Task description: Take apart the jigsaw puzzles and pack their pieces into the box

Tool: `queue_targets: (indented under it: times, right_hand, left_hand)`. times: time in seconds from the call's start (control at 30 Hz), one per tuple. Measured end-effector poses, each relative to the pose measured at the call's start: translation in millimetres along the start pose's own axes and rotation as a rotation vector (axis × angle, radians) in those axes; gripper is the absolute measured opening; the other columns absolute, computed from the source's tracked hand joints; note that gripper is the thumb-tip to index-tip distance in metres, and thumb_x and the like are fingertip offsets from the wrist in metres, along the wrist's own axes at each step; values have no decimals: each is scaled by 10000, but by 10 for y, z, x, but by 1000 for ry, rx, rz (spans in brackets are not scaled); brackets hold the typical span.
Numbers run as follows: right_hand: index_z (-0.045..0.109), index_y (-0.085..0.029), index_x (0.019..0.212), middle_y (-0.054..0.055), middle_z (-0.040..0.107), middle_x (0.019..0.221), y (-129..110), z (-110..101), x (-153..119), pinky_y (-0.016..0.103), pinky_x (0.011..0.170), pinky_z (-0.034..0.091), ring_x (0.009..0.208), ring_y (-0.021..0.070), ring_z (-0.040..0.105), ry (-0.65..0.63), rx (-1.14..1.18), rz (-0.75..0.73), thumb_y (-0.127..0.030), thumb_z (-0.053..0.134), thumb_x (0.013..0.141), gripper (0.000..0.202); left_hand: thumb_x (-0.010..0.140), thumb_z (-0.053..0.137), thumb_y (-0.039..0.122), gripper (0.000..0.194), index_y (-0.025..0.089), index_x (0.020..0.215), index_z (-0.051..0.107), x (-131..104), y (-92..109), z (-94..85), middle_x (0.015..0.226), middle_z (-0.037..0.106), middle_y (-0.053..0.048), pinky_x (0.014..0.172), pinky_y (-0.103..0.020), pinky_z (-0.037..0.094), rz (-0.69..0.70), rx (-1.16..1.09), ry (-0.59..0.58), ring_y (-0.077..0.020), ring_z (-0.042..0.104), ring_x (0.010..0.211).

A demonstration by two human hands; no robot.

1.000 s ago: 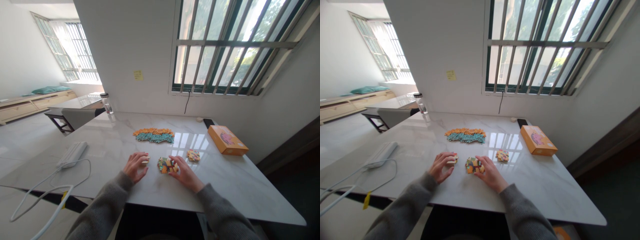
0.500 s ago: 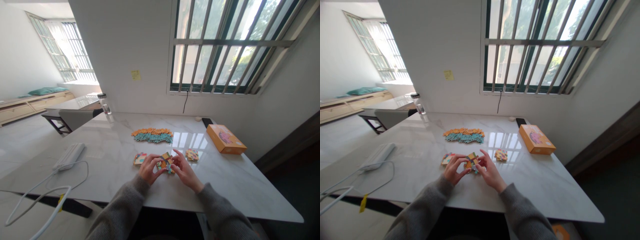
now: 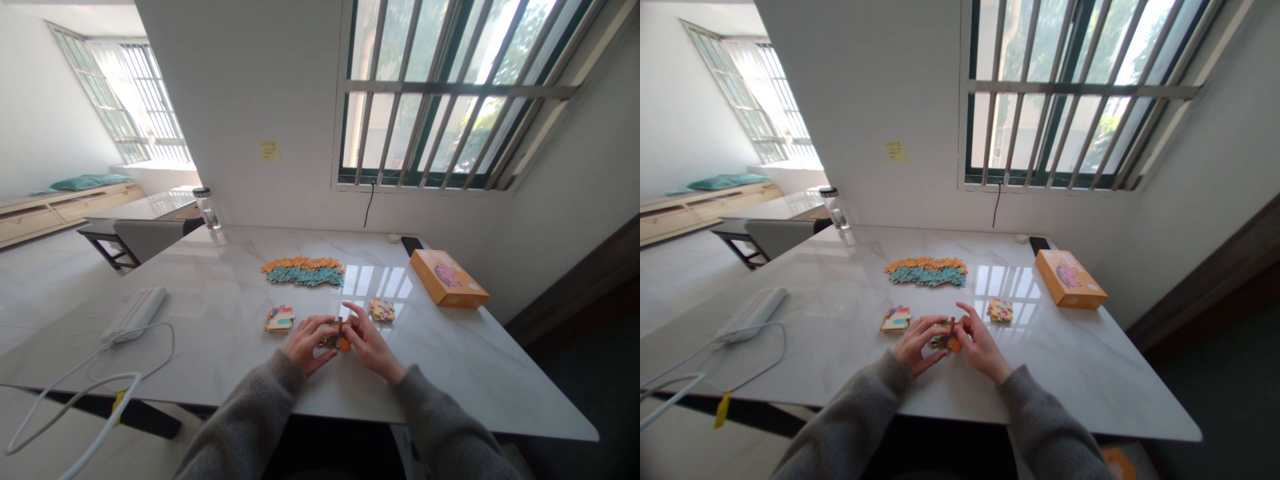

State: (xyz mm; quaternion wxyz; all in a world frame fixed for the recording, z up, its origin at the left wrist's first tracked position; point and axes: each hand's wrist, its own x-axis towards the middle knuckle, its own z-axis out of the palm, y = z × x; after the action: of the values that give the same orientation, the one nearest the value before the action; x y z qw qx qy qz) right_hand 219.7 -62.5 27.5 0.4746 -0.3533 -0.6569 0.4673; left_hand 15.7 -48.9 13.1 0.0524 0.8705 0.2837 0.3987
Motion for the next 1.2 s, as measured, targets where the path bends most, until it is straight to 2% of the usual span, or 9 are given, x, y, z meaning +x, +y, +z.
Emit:
queue_targets:
  times: [0.17,0.33,0.43,0.53,0.8,0.9,1.0,1.1,1.2]
  right_hand:
    - [306,-238,1448,-35,504,775,17,23,11,283,665,462,677,132,513,-37,27,33,-397,573,929,605]
    - [395,-213,1377,-33,469,747,94,-43,49,281,621,446,659,144,487,172,-78,-10,-412,507,953,482]
    - [421,-221,1361,-28,461,761,85,-62,40,284,642,439,676,147,478,65,-143,-13,-411,485,963,446]
    - [430,-229,1359,-31,447,765,34,-54,18,279,638,430,670,138,462,-67,-107,-7,-422,477,971,436]
    - [418,-238,1368,-28,460,776,-27,-59,11,280,627,437,666,133,475,-60,15,18,-431,530,951,473]
    - [394,-237,1370,-13,472,837,-18,-79,18,294,639,465,676,134,497,32,38,0,-418,510,958,465]
    - [405,-227,1354,-8,466,838,-5,-96,16,302,638,473,668,138,499,102,-50,-13,-381,432,987,399]
    - [482,-220,1301,16,512,864,12,-102,2,339,738,487,754,166,530,85,-328,-65,-288,440,979,332]
    - [574,-220,1210,66,549,982,26,-113,-17,396,885,471,936,215,548,32,-614,-133,-207,470,949,281]
  left_hand:
    - [802,744,402,332,232,1064,632,-8,-31,22,1083,609,-103,860,-422,536,-96,53,163,-260,618,1009]
    - [800,725,310,232,251,1015,662,-14,-8,27,946,574,-70,801,-395,539,-85,91,133,-228,585,887]
    - [771,706,233,373,267,1134,629,0,54,-27,1146,564,-101,893,-439,530,-88,75,92,-264,555,1028]
    - [713,698,181,509,277,1202,591,16,123,-101,1367,484,-98,1005,-483,484,-48,7,5,-301,489,1191]
    - [683,631,107,432,253,1089,624,27,131,-130,1144,619,-77,924,-436,513,-20,-6,42,-262,564,1048]
    - [716,621,121,401,253,1094,622,1,-30,-293,1156,640,-66,973,-451,481,-60,51,69,-260,568,1075]
    - [762,593,122,374,247,1114,623,-120,-340,-555,1160,659,-59,1003,-439,464,-179,93,91,-250,559,1115]
    - [736,600,128,381,235,1100,630,-314,-692,-751,1173,671,-59,999,-458,460,-234,154,56,-262,563,1113]
    - [735,603,137,332,214,1057,633,-473,-925,-802,1161,687,-69,958,-452,485,-266,172,27,-260,588,1066]
